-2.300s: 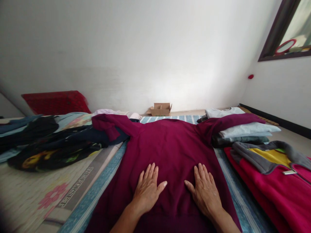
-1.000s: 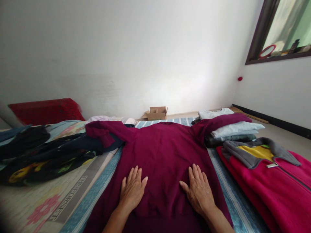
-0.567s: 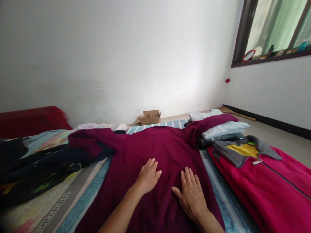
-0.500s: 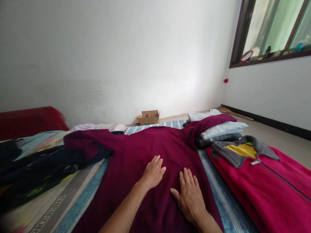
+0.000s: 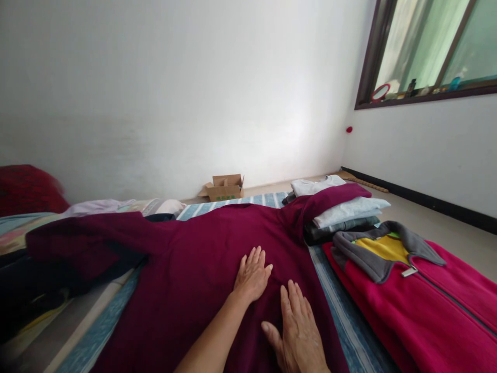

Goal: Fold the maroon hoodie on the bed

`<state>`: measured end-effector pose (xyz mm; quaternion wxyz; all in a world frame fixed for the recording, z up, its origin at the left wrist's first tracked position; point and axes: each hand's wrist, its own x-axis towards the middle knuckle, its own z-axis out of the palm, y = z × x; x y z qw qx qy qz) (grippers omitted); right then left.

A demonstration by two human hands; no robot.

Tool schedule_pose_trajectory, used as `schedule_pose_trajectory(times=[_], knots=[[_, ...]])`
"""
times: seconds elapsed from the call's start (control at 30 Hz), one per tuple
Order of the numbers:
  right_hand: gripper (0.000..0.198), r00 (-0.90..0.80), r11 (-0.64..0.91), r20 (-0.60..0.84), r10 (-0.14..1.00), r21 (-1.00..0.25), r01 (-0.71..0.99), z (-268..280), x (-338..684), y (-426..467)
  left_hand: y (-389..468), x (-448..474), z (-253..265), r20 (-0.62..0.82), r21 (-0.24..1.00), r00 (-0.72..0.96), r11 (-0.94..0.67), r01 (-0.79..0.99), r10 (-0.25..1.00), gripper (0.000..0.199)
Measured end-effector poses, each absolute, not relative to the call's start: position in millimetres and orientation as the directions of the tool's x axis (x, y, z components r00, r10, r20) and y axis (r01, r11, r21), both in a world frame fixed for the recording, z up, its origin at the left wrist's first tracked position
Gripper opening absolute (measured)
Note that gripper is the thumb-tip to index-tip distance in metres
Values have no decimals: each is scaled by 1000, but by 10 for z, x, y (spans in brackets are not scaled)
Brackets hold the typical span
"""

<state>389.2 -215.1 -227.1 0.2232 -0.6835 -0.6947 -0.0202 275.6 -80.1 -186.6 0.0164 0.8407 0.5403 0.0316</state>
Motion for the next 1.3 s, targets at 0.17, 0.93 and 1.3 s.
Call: schedule_pose_trajectory(times=[0.17, 0.93, 1.3], knots=[[69, 47, 75, 324, 945, -352, 933, -2098, 3990, -2208, -820, 2755, -1886, 82, 90, 413, -420, 903, 907, 61], [54, 0, 29, 105, 994, -272, 962, -2084, 4320, 212, -836, 2743, -2003, 98, 205, 399, -411, 888, 912, 64], [46, 27, -1, 124, 992, -209, 978, -2093, 4325, 432, -887, 2739, -1938, 70, 249, 393, -398, 883, 917, 64]])
